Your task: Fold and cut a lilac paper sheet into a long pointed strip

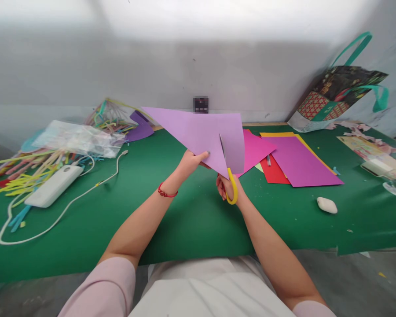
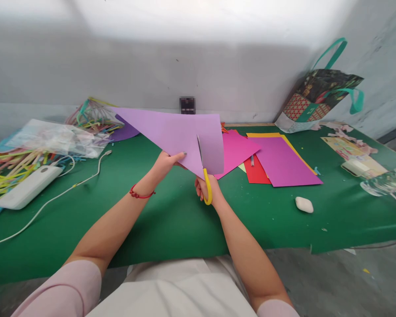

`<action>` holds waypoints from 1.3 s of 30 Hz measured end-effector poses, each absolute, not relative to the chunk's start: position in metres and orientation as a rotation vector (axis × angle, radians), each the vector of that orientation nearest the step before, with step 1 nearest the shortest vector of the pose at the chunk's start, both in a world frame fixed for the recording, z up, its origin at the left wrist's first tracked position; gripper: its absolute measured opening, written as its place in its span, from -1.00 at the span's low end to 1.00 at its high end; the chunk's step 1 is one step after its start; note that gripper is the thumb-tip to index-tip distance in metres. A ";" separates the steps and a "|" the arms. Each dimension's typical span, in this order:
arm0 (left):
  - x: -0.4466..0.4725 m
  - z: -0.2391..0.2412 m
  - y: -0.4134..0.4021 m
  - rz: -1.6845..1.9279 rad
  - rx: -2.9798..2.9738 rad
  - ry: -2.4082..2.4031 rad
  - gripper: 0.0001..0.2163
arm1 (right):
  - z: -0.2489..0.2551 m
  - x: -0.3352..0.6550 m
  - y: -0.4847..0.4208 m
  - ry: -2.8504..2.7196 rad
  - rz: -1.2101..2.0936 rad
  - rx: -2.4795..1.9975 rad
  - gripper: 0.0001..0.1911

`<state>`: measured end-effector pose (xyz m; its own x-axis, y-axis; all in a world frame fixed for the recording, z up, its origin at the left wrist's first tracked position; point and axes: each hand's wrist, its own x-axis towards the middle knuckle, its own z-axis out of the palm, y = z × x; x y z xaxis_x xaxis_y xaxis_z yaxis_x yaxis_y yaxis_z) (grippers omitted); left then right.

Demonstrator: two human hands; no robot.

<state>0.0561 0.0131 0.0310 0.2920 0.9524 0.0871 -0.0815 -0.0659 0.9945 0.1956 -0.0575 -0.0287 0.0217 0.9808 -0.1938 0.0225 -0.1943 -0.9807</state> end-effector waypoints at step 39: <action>0.065 0.029 -0.003 0.891 1.321 0.808 -0.79 | -0.031 0.200 -0.053 -1.034 1.387 -1.125 -0.63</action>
<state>0.0654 -0.0029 0.0292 0.4494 0.8933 0.0057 -0.0809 0.0344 0.9961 0.1998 -0.0529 -0.0313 -0.0354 0.9945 -0.0985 -0.1894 -0.1035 -0.9764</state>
